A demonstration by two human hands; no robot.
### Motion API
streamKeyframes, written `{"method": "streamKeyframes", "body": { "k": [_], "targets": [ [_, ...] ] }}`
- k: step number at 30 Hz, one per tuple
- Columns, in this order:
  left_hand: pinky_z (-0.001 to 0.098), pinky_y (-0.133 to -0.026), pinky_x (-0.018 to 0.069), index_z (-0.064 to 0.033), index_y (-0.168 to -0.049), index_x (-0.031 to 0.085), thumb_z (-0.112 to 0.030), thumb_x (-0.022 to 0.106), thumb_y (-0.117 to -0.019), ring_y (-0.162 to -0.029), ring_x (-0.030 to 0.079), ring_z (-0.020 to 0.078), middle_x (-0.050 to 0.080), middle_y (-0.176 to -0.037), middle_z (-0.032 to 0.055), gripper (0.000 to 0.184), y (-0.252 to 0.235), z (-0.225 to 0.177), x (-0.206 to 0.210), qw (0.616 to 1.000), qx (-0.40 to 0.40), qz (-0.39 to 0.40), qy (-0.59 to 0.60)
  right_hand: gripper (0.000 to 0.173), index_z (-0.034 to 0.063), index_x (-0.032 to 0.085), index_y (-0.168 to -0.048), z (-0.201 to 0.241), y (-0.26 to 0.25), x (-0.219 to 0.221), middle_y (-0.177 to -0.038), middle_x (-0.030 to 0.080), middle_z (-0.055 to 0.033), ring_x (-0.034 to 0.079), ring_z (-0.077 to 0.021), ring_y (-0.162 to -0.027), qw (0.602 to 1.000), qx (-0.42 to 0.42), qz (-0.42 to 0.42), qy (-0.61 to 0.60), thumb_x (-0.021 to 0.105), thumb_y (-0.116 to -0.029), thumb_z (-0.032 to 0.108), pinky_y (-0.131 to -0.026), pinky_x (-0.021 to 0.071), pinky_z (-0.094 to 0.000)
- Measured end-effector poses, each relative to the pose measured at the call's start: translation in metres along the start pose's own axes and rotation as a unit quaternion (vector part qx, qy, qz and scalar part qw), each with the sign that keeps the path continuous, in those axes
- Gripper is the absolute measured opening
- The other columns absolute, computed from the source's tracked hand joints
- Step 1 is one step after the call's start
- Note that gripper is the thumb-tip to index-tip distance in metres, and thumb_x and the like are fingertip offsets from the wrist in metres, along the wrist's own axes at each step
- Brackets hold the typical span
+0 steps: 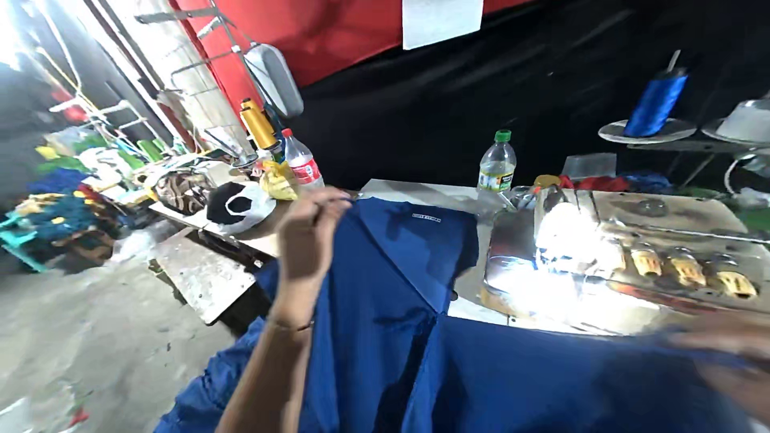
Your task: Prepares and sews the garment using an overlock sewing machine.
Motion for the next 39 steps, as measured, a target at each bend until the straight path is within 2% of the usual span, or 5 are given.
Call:
{"method": "streamKeyframes", "body": {
  "k": [3, 8, 15, 25, 39],
  "targets": [
    [0.026, -0.088, 0.0546, -0.0016, -0.107, 0.072, -0.011, 0.062, -0.0994, -0.092, 0.066, 0.0048, 0.072, -0.102, 0.0042, 0.015, 0.019, 0.072, 0.086, 0.993, -0.058, 0.093, 0.035, 0.017, 0.0018, 0.069, -0.113, -0.092, 0.029, 0.018, -0.105, 0.071, 0.0003, 0.065, -0.0019, -0.091, 0.981, 0.157, -0.068, 0.093, 0.059, -0.0996, 0.008, -0.082, 0.0569, -0.025],
    [0.0274, -0.088, 0.0535, -0.0047, -0.108, 0.072, -0.014, 0.064, -0.0998, -0.091, 0.066, 0.0052, 0.073, -0.101, 0.0034, 0.015, 0.069, 0.149, 0.183, 0.955, -0.135, 0.256, 0.062, 0.028, -0.0018, 0.069, -0.121, -0.165, 0.05, 0.087, -0.111, 0.07, -0.0254, 0.07, -0.0445, -0.098, 0.915, 0.217, -0.048, 0.337, 0.053, -0.1005, 0.008, -0.083, 0.0559, -0.0647],
    [0.0177, -0.084, 0.0532, -0.0045, -0.11, 0.07, -0.01, 0.068, -0.0971, -0.089, 0.065, -0.0027, 0.072, -0.101, -0.0017, 0.014, 0.067, 0.146, 0.173, 0.948, -0.112, 0.277, 0.109, 0.047, 0.0072, 0.058, -0.14, -0.186, -0.021, 0.196, -0.138, 0.061, -0.0133, 0.056, -0.0325, -0.132, 0.956, 0.121, 0.027, 0.265, 0.066, -0.0976, 0.025, -0.105, 0.0498, -0.0498],
    [0.0157, -0.082, 0.0544, -0.01, -0.113, 0.072, -0.015, 0.067, -0.0985, -0.09, 0.067, -0.0024, 0.072, -0.102, -0.0068, 0.016, 0.071, 0.149, 0.151, 0.921, -0.246, 0.274, 0.127, 0.024, 0.0137, 0.063, -0.116, -0.206, -0.018, 0.188, -0.09, 0.068, 0.0021, 0.067, -0.0069, -0.079, 0.966, 0.225, 0.032, 0.125, 0.068, -0.095, 0.024, -0.072, 0.0585, -0.0284],
    [0.0162, -0.083, 0.0562, -0.005, -0.111, 0.072, -0.012, 0.068, -0.0969, -0.091, 0.067, -0.0017, 0.072, -0.102, -0.0049, 0.016, 0.053, 0.149, 0.149, 0.949, -0.152, 0.221, 0.166, 0.036, 0.0145, 0.066, -0.125, -0.207, -0.027, 0.202, -0.108, 0.068, -0.0086, 0.066, -0.0279, -0.101, 0.858, 0.331, 0.283, 0.272, 0.068, -0.0892, 0.014, -0.084, 0.0541, -0.0496]
  ]
}}
Point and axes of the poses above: each hand's wrist, its own y-axis away from the middle knuckle, its own x-axis out of the palm, z = x × y, the point moved 10 cm from there along -y, towards the middle knuckle
